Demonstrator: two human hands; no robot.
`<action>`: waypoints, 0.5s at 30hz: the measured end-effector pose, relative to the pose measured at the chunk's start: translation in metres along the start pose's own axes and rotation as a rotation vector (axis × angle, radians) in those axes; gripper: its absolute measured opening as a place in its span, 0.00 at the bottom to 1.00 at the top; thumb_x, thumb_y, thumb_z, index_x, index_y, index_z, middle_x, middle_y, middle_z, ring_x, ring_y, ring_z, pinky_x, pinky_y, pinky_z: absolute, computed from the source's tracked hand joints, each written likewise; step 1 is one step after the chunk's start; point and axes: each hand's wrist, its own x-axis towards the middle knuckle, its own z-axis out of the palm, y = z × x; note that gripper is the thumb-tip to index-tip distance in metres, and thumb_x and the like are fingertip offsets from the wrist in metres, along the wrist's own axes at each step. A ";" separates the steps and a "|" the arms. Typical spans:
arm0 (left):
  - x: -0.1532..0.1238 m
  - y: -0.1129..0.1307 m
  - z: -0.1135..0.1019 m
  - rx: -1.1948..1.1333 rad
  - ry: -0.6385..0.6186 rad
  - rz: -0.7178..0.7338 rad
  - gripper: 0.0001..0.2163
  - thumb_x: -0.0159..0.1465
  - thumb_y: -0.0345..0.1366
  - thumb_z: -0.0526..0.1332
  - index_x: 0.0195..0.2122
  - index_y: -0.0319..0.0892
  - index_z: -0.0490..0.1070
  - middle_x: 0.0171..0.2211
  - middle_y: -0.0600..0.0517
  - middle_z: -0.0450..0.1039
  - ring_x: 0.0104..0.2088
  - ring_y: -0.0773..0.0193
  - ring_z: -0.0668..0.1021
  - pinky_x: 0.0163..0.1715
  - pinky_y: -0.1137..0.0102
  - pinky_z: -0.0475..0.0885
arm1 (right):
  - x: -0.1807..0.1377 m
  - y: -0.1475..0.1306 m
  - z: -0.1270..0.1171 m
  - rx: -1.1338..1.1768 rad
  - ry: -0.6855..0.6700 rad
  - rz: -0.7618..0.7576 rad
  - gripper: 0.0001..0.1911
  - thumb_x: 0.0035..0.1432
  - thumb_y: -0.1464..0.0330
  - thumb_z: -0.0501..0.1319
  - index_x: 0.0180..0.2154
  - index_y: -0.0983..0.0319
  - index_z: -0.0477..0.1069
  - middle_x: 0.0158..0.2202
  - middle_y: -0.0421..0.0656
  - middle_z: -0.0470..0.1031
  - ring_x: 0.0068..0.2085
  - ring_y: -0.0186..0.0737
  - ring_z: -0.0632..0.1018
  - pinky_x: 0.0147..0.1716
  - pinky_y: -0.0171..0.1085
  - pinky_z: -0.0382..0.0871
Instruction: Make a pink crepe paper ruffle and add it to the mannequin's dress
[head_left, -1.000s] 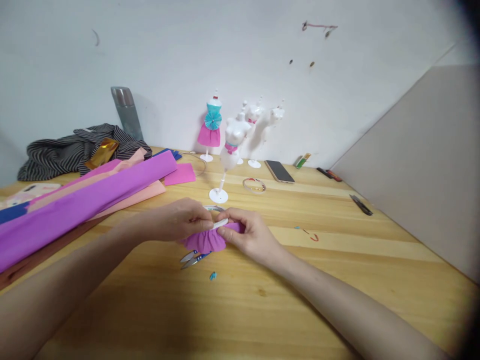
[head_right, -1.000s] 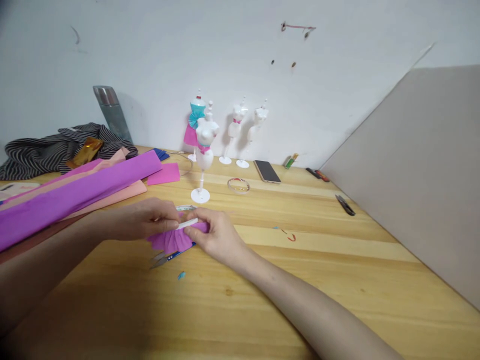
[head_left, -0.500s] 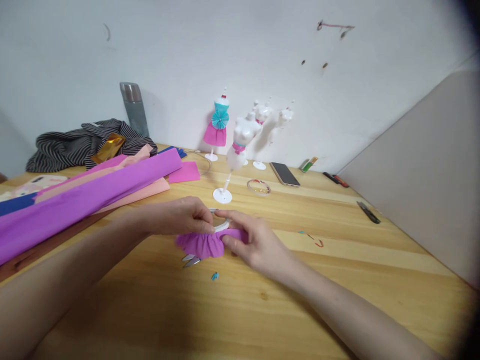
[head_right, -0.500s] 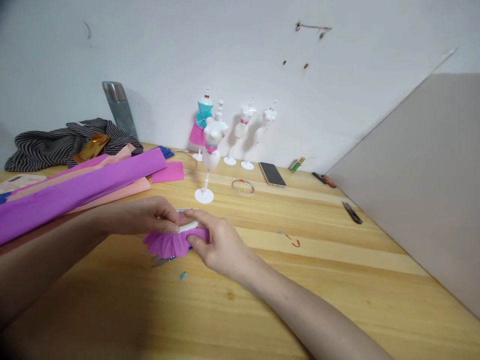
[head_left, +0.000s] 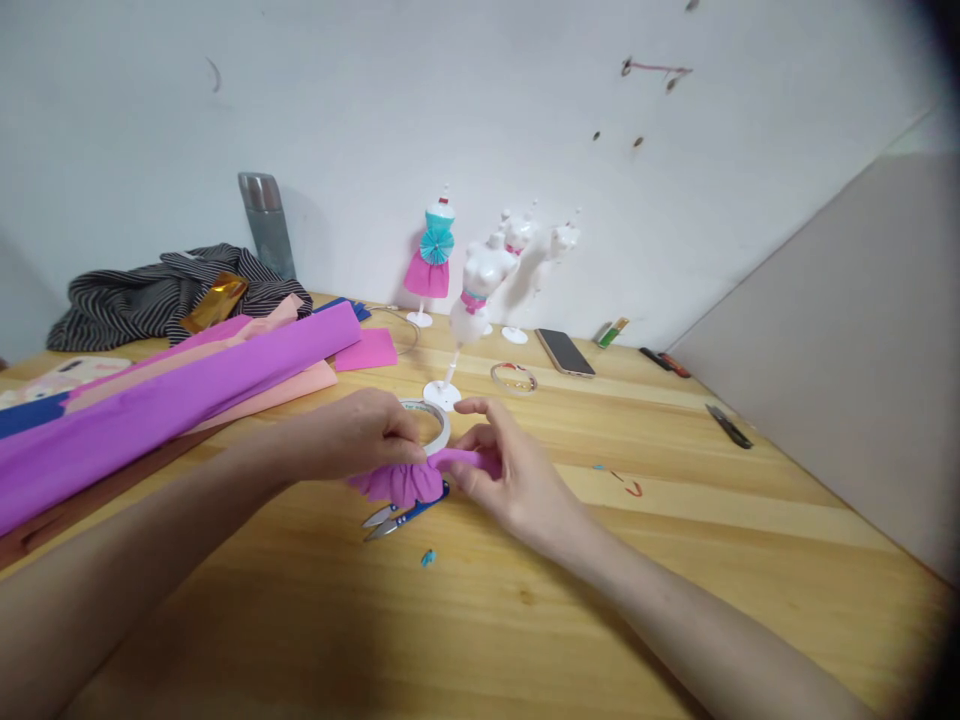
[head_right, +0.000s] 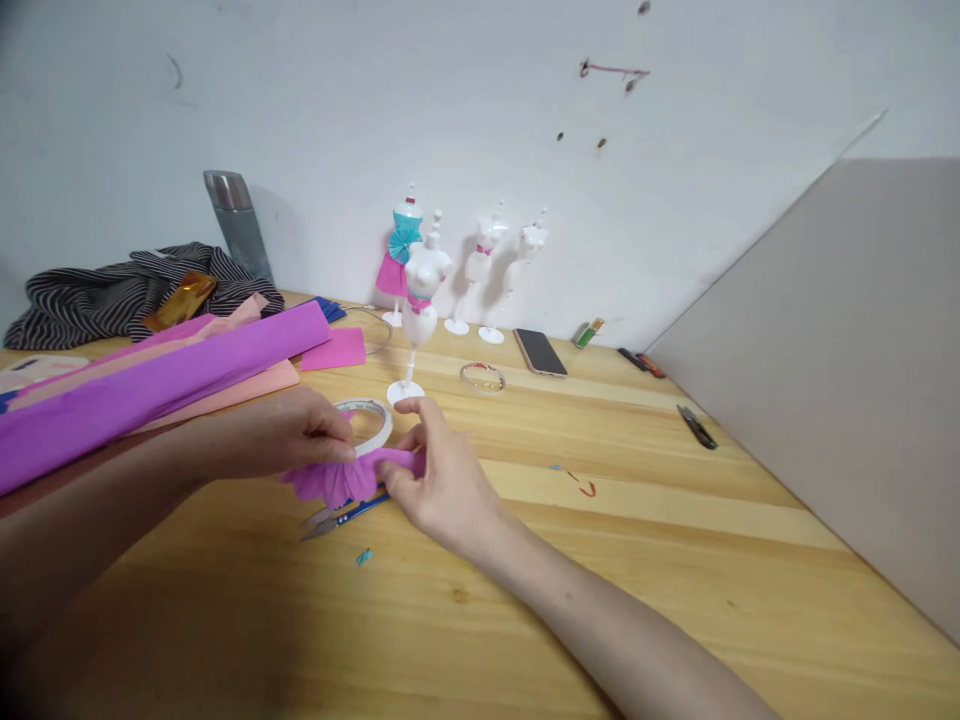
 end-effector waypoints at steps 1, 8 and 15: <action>0.000 -0.002 -0.001 -0.052 -0.022 -0.022 0.15 0.59 0.35 0.55 0.18 0.41 0.54 0.17 0.58 0.50 0.19 0.72 0.57 0.19 0.72 0.50 | 0.001 -0.001 0.000 -0.013 0.037 -0.006 0.18 0.52 0.68 0.61 0.46 0.62 0.64 0.28 0.39 0.73 0.25 0.34 0.70 0.26 0.34 0.62; 0.000 -0.006 -0.001 -0.178 -0.068 -0.069 0.16 0.59 0.38 0.57 0.17 0.41 0.54 0.17 0.58 0.49 0.20 0.71 0.56 0.20 0.70 0.48 | 0.000 0.002 0.004 -0.027 0.103 -0.065 0.09 0.52 0.66 0.60 0.23 0.61 0.66 0.20 0.38 0.67 0.23 0.32 0.65 0.23 0.33 0.59; 0.000 -0.005 0.000 -0.172 -0.069 -0.039 0.16 0.60 0.37 0.57 0.17 0.41 0.54 0.17 0.58 0.49 0.19 0.71 0.55 0.20 0.70 0.47 | -0.005 -0.001 0.007 -0.028 0.065 -0.188 0.07 0.53 0.71 0.59 0.24 0.62 0.70 0.21 0.38 0.70 0.23 0.31 0.67 0.25 0.31 0.62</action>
